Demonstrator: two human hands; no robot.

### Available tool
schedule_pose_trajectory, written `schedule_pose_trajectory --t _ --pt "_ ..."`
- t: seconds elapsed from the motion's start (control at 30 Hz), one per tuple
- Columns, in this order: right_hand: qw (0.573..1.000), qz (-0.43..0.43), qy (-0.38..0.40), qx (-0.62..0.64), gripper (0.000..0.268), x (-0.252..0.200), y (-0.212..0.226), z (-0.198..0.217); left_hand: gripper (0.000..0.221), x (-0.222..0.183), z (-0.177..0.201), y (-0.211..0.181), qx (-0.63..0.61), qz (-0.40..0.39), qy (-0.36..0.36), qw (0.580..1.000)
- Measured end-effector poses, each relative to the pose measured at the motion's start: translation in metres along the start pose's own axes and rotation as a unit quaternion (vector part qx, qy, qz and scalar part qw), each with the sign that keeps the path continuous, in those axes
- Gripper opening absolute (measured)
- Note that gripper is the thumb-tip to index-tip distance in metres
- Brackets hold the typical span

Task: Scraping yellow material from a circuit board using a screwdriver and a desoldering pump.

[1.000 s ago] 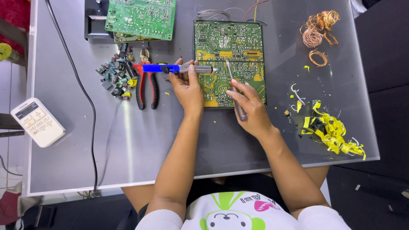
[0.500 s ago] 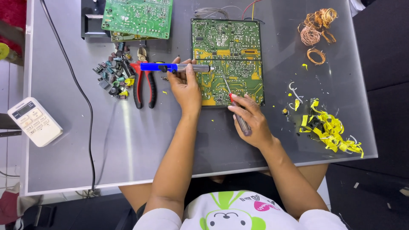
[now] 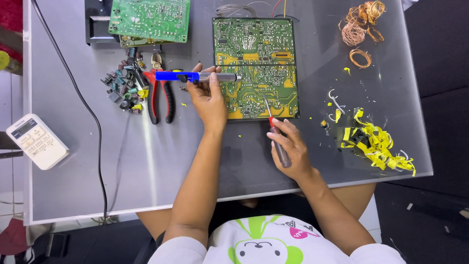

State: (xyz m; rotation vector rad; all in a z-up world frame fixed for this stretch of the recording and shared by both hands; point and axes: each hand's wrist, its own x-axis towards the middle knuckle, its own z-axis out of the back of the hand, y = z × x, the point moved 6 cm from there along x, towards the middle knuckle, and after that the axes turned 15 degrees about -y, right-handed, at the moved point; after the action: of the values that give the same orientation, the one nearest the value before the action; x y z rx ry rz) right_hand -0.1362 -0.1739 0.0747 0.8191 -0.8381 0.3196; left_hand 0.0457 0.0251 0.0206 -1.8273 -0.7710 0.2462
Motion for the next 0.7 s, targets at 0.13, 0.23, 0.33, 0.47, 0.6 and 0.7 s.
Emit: schedule_pose_trajectory --t 0.13,0.23,0.33,0.47,0.6,0.7 --pt "1.0 0.006 -0.008 -0.01 0.039 0.001 0.001 0.002 0.043 -0.003 0.001 -0.001 -0.007 -0.016 0.016 1.0" --pt "1.0 -0.008 -0.018 -0.012 0.039 0.006 0.003 0.006 0.045 -0.004 0.0 -0.006 0.009 -0.03 0.027 0.999" --pt "1.0 -0.02 -0.008 0.004 0.037 0.006 0.009 0.01 0.046 -0.008 -0.003 -0.01 0.018 -0.041 0.032 0.998" --pt "0.992 -0.114 -0.038 0.048 0.031 0.02 0.002 0.025 0.048 -0.007 -0.006 -0.014 0.033 -0.058 0.041 0.997" --pt "0.939 -0.272 -0.135 0.163 0.031 0.017 -0.037 0.032 0.05 -0.006 -0.011 -0.019 0.051 -0.069 0.059 0.995" --pt "0.9 -0.354 -0.162 0.196 0.026 0.019 -0.063 0.032 0.05 -0.007 -0.012 -0.018 0.059 -0.071 0.063 0.994"
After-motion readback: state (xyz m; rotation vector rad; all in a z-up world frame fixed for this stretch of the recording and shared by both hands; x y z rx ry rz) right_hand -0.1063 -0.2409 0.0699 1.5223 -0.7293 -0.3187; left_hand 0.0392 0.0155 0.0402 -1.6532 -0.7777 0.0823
